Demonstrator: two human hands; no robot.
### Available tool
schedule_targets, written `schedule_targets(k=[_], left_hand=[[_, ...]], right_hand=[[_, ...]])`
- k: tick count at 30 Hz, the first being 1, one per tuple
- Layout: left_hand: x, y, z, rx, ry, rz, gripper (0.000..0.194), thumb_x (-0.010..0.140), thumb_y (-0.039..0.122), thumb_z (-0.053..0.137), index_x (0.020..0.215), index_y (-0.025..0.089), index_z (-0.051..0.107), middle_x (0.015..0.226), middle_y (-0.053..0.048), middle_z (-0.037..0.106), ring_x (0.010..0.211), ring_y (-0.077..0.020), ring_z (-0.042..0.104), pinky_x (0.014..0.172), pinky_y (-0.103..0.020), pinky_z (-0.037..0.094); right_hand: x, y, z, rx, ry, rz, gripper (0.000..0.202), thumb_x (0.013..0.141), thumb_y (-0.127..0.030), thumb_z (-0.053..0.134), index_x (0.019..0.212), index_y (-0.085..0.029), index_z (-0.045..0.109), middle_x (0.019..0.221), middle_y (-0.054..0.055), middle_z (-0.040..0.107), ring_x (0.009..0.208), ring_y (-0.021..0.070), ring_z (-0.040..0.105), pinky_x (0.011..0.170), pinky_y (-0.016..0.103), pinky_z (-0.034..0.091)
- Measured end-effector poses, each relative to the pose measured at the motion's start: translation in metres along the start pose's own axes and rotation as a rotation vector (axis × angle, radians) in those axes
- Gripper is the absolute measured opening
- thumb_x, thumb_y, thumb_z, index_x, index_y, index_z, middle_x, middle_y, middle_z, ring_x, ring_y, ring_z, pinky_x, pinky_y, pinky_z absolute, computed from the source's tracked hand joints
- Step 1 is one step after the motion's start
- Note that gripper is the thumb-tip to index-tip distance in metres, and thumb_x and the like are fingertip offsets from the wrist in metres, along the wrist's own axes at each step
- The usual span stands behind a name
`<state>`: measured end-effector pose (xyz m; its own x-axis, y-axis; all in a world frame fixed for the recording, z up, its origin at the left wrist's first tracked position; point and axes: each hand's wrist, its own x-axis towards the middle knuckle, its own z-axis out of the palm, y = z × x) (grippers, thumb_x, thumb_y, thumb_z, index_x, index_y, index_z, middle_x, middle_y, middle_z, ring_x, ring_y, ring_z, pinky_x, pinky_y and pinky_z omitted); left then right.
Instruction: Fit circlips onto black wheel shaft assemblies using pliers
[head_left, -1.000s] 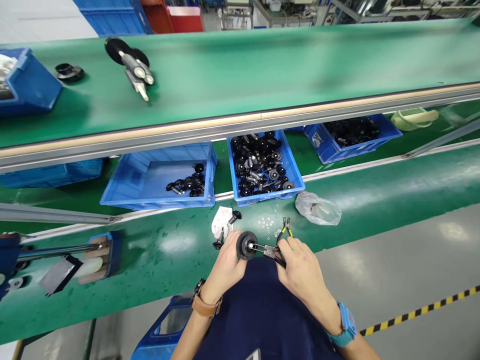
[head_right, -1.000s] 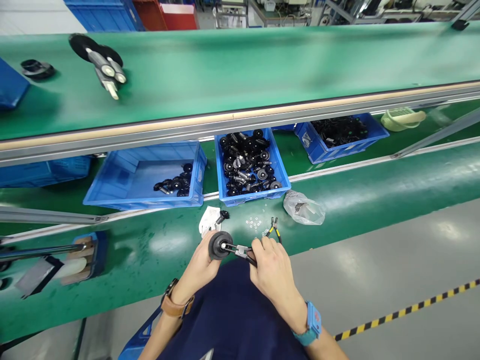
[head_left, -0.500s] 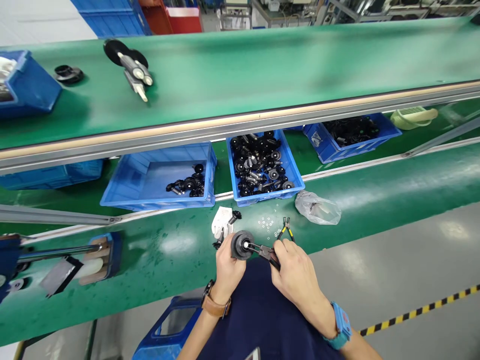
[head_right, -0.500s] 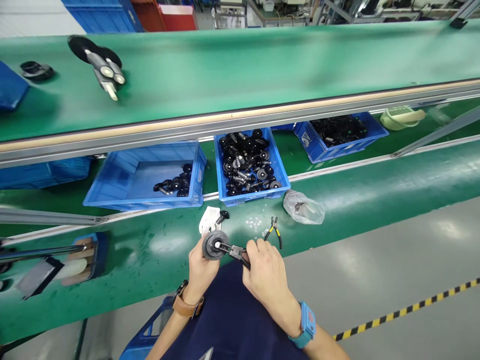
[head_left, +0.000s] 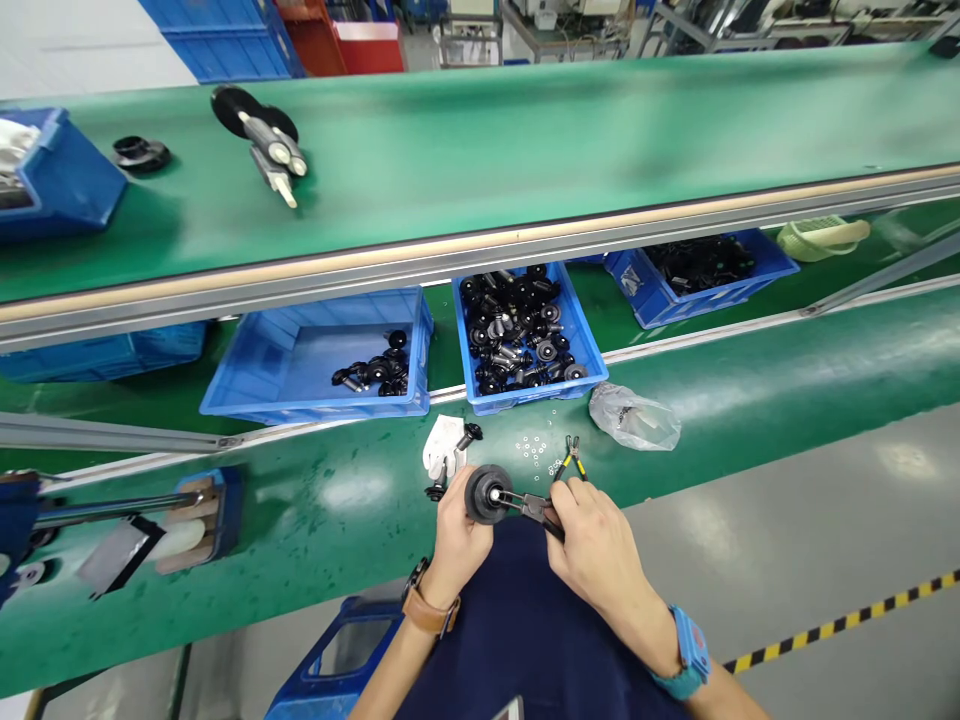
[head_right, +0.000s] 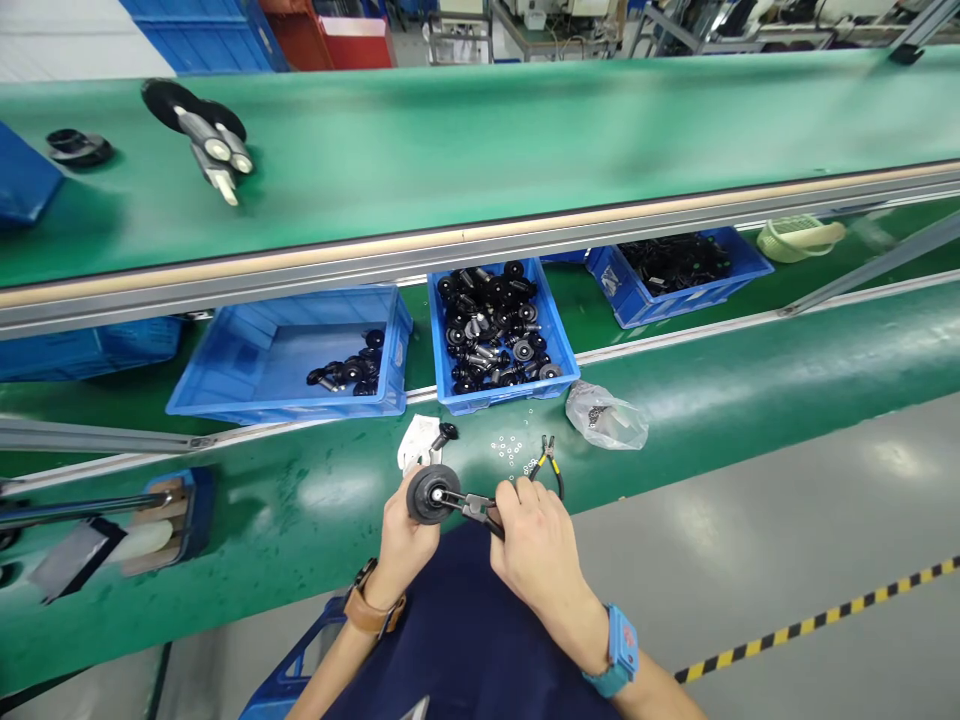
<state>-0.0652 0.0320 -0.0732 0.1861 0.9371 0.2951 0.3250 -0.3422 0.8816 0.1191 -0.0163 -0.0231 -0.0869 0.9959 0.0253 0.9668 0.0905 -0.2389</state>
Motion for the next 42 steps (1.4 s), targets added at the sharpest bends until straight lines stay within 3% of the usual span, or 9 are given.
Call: schedule_targets(k=[7, 11, 18, 26, 29, 31, 36, 42], left_hand=[[-0.008, -0.002, 0.014, 0.077, 0.191, -0.056, 0.025, 0.085, 0.006, 0.050, 0.097, 0.018, 0.068, 0.091, -0.006, 0.070, 0.085, -0.0210, 0.069, 0.077, -0.034, 0.058], [-0.009, -0.005, 0.015, 0.083, 0.232, -0.045, 0.025, 0.085, 0.006, 0.051, 0.099, 0.018, 0.068, 0.091, -0.006, 0.072, 0.085, -0.0207, 0.070, 0.078, -0.034, 0.059], [0.004, -0.010, -0.006, -0.066, -0.103, 0.026, 0.009, 0.082, 0.015, 0.062, 0.087, 0.019, 0.069, 0.081, -0.006, 0.074, 0.073, -0.0205, 0.071, 0.069, -0.033, 0.058], [0.008, -0.007, -0.013, -0.172, -0.344, -0.170, 0.004, 0.079, 0.017, 0.067, 0.081, 0.018, 0.063, 0.076, -0.004, 0.069, 0.067, -0.0171, 0.064, 0.066, -0.029, 0.054], [0.006, -0.008, -0.012, -0.187, -0.394, -0.179, 0.011, 0.076, 0.016, 0.068, 0.075, 0.019, 0.058, 0.068, 0.001, 0.062, 0.059, -0.0139, 0.058, 0.058, -0.025, 0.048], [0.004, -0.009, -0.009, -0.149, -0.354, -0.157, 0.014, 0.076, 0.015, 0.070, 0.072, 0.019, 0.057, 0.065, 0.003, 0.059, 0.056, -0.0120, 0.055, 0.056, -0.023, 0.044], [-0.001, -0.007, 0.002, -0.063, -0.130, -0.131, 0.030, 0.088, 0.025, 0.072, 0.066, 0.020, 0.052, 0.058, 0.006, 0.052, 0.049, -0.0088, 0.049, 0.053, -0.022, 0.042], [-0.001, -0.004, 0.008, 0.021, 0.028, -0.046, 0.029, 0.089, 0.025, 0.072, 0.068, 0.020, 0.054, 0.058, 0.007, 0.054, 0.048, -0.0084, 0.049, 0.055, -0.022, 0.044]], right_hand=[[-0.010, -0.025, 0.008, 0.029, -0.025, 0.135, 0.013, 0.084, -0.012, 0.055, 0.086, -0.024, 0.049, 0.080, 0.001, 0.055, 0.071, 0.0204, 0.052, 0.067, 0.034, 0.032], [-0.007, -0.022, 0.006, 0.015, -0.025, 0.120, 0.014, 0.083, -0.011, 0.055, 0.086, -0.024, 0.050, 0.080, 0.001, 0.055, 0.071, 0.0205, 0.052, 0.068, 0.034, 0.032], [0.003, 0.003, -0.006, -0.018, -0.059, -0.043, 0.013, 0.085, -0.011, 0.056, 0.083, -0.023, 0.050, 0.078, 0.000, 0.055, 0.070, 0.0184, 0.047, 0.067, 0.034, 0.028], [0.003, 0.006, -0.003, 0.001, -0.101, -0.078, 0.012, 0.084, -0.011, 0.055, 0.082, -0.022, 0.050, 0.077, 0.000, 0.055, 0.068, 0.0172, 0.045, 0.066, 0.033, 0.026], [0.002, 0.008, -0.002, 0.006, -0.121, -0.103, 0.013, 0.080, -0.010, 0.055, 0.082, -0.022, 0.051, 0.077, 0.000, 0.056, 0.067, 0.0169, 0.045, 0.066, 0.033, 0.025], [0.001, 0.009, -0.002, 0.007, -0.126, -0.101, 0.013, 0.079, -0.010, 0.055, 0.082, -0.022, 0.051, 0.077, 0.000, 0.056, 0.067, 0.0169, 0.045, 0.066, 0.033, 0.025], [-0.002, 0.004, -0.005, 0.011, -0.102, -0.064, 0.012, 0.081, -0.012, 0.056, 0.081, -0.023, 0.051, 0.075, -0.001, 0.056, 0.065, 0.0171, 0.045, 0.065, 0.033, 0.024], [-0.004, -0.003, -0.008, 0.005, -0.088, -0.030, 0.011, 0.079, -0.012, 0.057, 0.081, -0.023, 0.052, 0.075, 0.000, 0.057, 0.066, 0.0175, 0.046, 0.065, 0.034, 0.024]])
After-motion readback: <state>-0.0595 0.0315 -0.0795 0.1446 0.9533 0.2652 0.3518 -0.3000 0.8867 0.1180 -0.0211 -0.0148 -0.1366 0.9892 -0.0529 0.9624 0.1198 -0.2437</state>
